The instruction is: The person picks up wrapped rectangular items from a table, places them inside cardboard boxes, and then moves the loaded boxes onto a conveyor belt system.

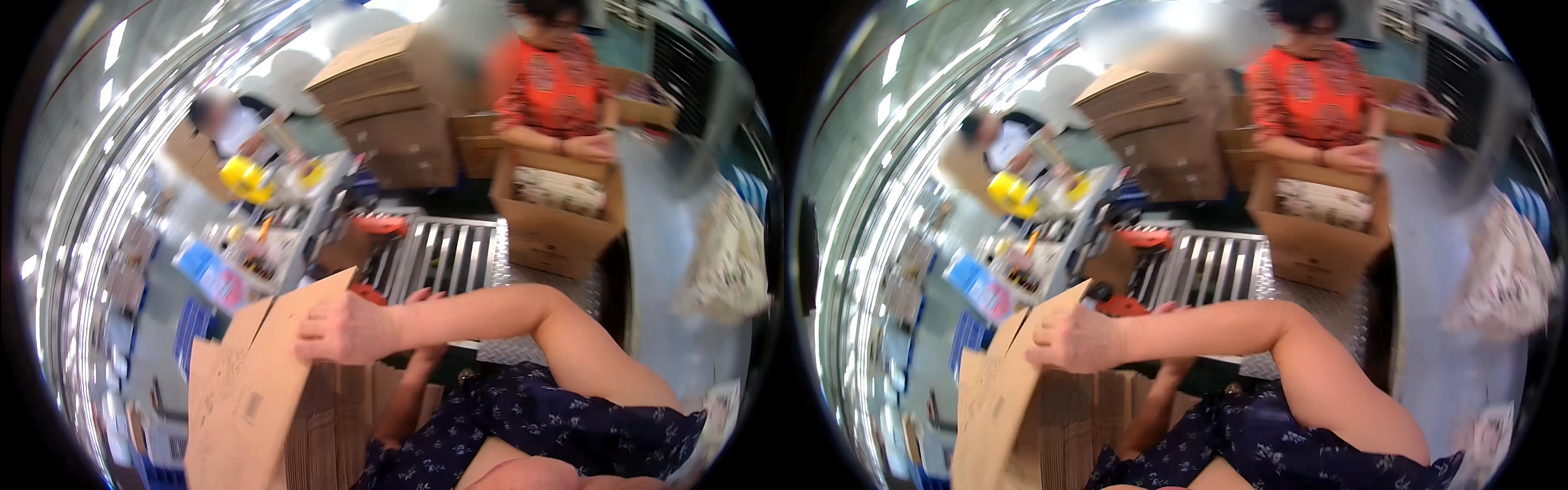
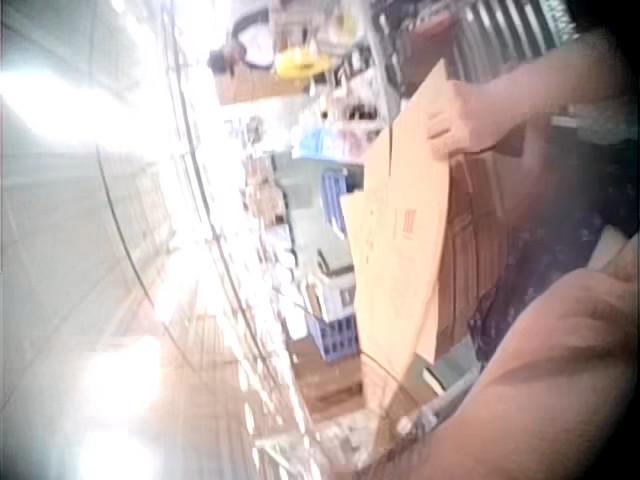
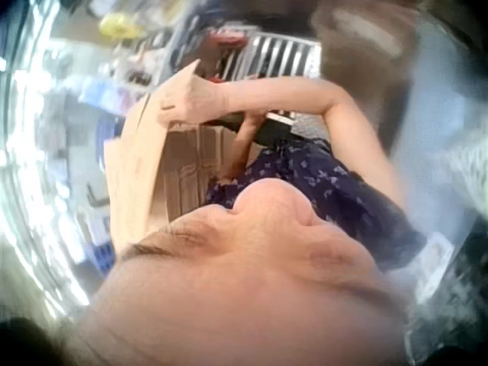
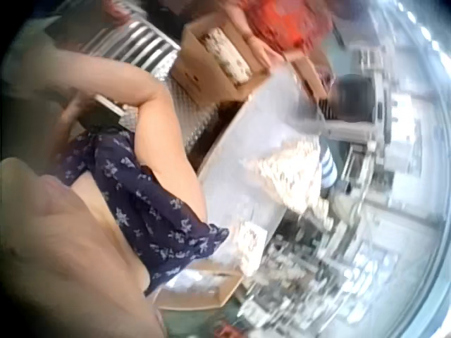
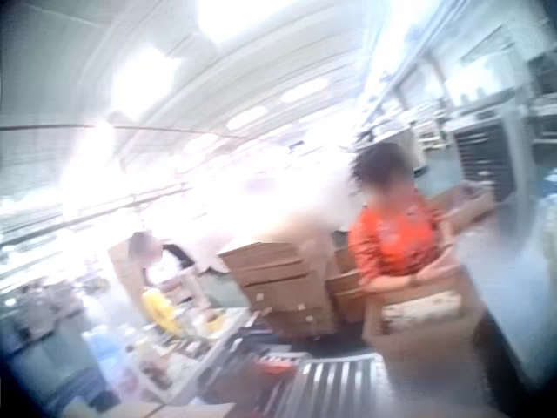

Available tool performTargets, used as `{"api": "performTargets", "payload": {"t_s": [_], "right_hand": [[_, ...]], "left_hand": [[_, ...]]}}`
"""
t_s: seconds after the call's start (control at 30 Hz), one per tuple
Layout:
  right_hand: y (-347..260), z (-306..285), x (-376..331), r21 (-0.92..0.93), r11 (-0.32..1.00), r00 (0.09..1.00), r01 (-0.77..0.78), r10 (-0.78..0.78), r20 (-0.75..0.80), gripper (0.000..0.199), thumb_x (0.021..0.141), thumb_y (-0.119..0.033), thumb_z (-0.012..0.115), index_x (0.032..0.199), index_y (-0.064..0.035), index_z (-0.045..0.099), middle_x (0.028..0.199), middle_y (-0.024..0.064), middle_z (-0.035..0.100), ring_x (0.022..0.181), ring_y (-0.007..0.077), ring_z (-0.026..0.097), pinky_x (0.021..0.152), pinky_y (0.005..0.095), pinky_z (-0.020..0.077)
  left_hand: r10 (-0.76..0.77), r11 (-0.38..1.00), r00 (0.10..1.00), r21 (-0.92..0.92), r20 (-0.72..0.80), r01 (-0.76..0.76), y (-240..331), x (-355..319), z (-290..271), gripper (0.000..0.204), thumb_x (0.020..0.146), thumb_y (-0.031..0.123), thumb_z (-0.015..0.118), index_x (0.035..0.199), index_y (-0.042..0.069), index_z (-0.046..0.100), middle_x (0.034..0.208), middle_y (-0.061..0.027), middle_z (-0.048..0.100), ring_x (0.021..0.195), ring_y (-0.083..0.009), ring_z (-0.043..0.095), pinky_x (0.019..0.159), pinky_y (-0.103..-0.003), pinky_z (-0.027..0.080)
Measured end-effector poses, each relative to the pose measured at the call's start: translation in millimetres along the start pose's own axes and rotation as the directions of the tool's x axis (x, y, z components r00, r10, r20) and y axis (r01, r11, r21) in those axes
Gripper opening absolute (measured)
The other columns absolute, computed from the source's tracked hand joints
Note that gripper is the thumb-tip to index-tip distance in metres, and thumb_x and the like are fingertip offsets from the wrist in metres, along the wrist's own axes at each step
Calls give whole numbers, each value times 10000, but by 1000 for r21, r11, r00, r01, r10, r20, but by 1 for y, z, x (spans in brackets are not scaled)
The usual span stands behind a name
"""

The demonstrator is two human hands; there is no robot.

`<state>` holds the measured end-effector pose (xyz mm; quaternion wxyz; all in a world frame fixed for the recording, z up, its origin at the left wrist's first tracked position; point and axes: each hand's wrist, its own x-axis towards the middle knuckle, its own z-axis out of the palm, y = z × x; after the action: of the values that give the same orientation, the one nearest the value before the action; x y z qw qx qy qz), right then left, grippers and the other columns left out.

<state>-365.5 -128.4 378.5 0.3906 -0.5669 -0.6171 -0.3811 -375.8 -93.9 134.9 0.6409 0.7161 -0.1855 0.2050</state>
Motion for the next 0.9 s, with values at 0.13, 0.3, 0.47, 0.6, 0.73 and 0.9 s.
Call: {"api": "performTargets", "payload": {"t_s": [0.13, 0.3, 0.47, 0.6, 0.73, 0.9], "right_hand": [[7, -136, -60, -57, 964, 929, -259, 233, -287, 142, 818, -233, 736, 835, -110, 666, 738, 72, 661, 652, 272, 671, 559, 354, 523], [-48, -271, -158, -74, 764, 741, -641, 592, -316, 142, 860, -161, 726, 832, -40, 658, 614, 117, 588, 498, 215, 566, 494, 321, 435], [-114, -321, -238, -90, 642, 618, -762, 677, -400, 142, 850, -101, 733, 841, 20, 659, 650, 88, 604, 557, 124, 563, 526, 277, 426], [-128, -324, -358, 171, 353, 254, -920, 868, -427, 194, 902, -104, 685, 1046, 19, 643, 853, 81, 660, 742, 153, 620, 685, 275, 487], [-139, -325, -361, -231, 242, 334, -942, 705, -625, 364, 901, -92, 658, 1232, 10, 548, 1229, 160, 584, 1122, 258, 568, 941, 355, 460], [-139, -338, -243, -575, 230, 615, -785, 404, -677, 452, 883, -67, 629, 1319, -13, 519, 1287, 182, 535, 1212, 358, 496, 1040, 426, 382]], "left_hand": [[725, 158, 667, 902, 170, -401, 135, 54, -44, 510, 931, 144, 628, 1364, -12, 409, 1317, -179, 456, 1180, -359, 475, 1020, -515, 371], [936, 95, 353, 961, 3, -260, 310, 147, -116, 806, 906, 322, 724, 1451, -43, 256, 1416, -195, 317, 1263, -315, 439, 1031, -448, 420], [187, 514, 982, 848, 39, -132, 347, 214, -225, 506, 878, 312, 745, 1200, -40, 578, 1210, -146, 596, 1083, -195, 571, 906, -332, 466], [137, 760, 943, 578, 305, -297, 278, 215, -97, 244, 796, 134, 791, 945, -20, 675, 759, 3, 701, 642, -91, 607, 607, -260, 502], [28, 438, 886, 791, 464, -428, 212, 181, -4, 410, 682, 379, 866, 866, 65, 678, 698, -87, 653, 609, -225, 624, 576, -338, 470], [-34, 377, 788, 738, 615, -560, 105, 127, 81, 477, 756, 512, 754, 771, 77, 557, 742, -99, 627, 712, -308, 627, 607, -417, 475]]}}
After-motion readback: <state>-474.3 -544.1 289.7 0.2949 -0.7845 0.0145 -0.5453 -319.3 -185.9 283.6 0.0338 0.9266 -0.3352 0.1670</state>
